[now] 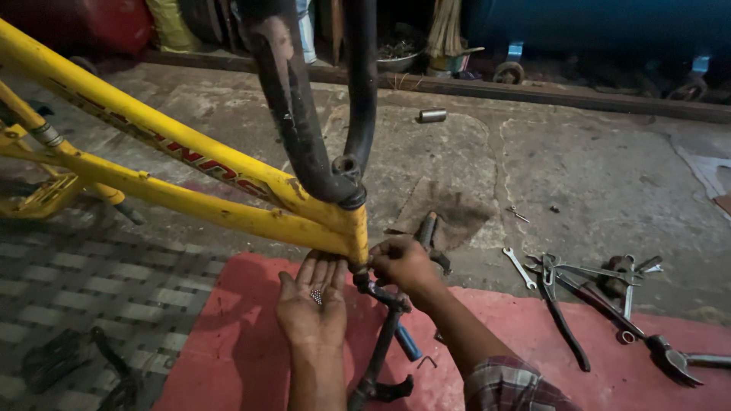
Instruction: The person cleans a component with a cloth, retrieves ball bearings from a drawer, and then places the bearings into the headset of a yellow bicycle frame before securing the fork.
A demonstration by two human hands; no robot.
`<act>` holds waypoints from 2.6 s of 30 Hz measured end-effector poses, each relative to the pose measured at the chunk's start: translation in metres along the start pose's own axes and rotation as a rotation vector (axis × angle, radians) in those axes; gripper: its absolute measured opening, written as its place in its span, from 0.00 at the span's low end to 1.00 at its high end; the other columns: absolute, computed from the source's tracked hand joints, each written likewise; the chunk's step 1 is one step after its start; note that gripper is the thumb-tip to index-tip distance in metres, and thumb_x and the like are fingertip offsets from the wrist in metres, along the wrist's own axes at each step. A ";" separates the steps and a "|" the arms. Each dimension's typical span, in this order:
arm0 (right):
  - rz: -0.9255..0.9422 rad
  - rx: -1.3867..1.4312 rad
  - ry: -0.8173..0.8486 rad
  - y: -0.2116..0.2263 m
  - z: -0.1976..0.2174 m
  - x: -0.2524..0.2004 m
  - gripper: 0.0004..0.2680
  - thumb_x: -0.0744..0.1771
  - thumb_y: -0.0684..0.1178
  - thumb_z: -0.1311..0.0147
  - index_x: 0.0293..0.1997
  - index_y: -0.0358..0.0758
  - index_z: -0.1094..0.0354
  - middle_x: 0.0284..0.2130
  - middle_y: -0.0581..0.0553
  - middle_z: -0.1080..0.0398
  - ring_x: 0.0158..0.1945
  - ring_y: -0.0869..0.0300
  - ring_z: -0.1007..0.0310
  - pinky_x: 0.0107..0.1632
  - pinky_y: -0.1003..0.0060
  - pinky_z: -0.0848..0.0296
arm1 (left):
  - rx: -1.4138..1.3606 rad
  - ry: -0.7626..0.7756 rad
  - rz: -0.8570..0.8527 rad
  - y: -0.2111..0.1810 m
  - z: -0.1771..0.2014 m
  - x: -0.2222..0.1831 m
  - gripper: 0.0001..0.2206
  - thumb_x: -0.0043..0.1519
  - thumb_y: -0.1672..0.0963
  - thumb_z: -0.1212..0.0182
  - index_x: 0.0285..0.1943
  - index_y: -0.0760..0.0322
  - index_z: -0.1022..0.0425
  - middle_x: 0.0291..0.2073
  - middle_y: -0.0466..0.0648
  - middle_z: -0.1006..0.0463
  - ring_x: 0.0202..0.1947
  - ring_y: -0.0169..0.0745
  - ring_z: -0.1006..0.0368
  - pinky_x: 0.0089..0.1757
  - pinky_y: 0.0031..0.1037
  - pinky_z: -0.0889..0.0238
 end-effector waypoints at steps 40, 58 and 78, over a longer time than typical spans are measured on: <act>0.829 -1.030 -0.043 0.053 0.006 -0.075 0.17 0.60 0.49 0.37 0.54 0.55 0.25 0.45 0.41 0.31 0.47 0.46 0.29 0.47 0.52 0.31 | -0.027 -0.047 -0.016 0.000 -0.017 -0.013 0.38 0.69 0.43 0.65 0.75 0.83 0.52 0.74 0.67 0.43 0.74 0.60 0.46 0.68 0.48 0.52; 0.834 -0.994 -0.090 0.041 0.002 -0.073 0.10 0.62 0.53 0.35 0.44 0.50 0.28 0.43 0.46 0.30 0.47 0.48 0.27 0.48 0.54 0.29 | -0.051 -0.054 -0.005 -0.003 -0.012 -0.009 0.37 0.69 0.43 0.66 0.73 0.82 0.47 0.73 0.67 0.42 0.74 0.61 0.46 0.68 0.48 0.52; 0.710 -1.005 -0.046 0.059 -0.012 -0.082 0.15 0.60 0.49 0.36 0.53 0.54 0.25 0.41 0.46 0.31 0.44 0.50 0.27 0.46 0.53 0.30 | -0.078 -0.074 -0.009 -0.008 -0.027 -0.020 0.37 0.70 0.44 0.66 0.74 0.85 0.51 0.73 0.69 0.44 0.75 0.61 0.48 0.68 0.48 0.53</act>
Point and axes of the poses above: each hand's wrist, its own x-axis towards the middle knuckle, its own z-axis out of the back of the hand, y = z × x, the point moved 2 cm from there along x, towards the middle knuckle
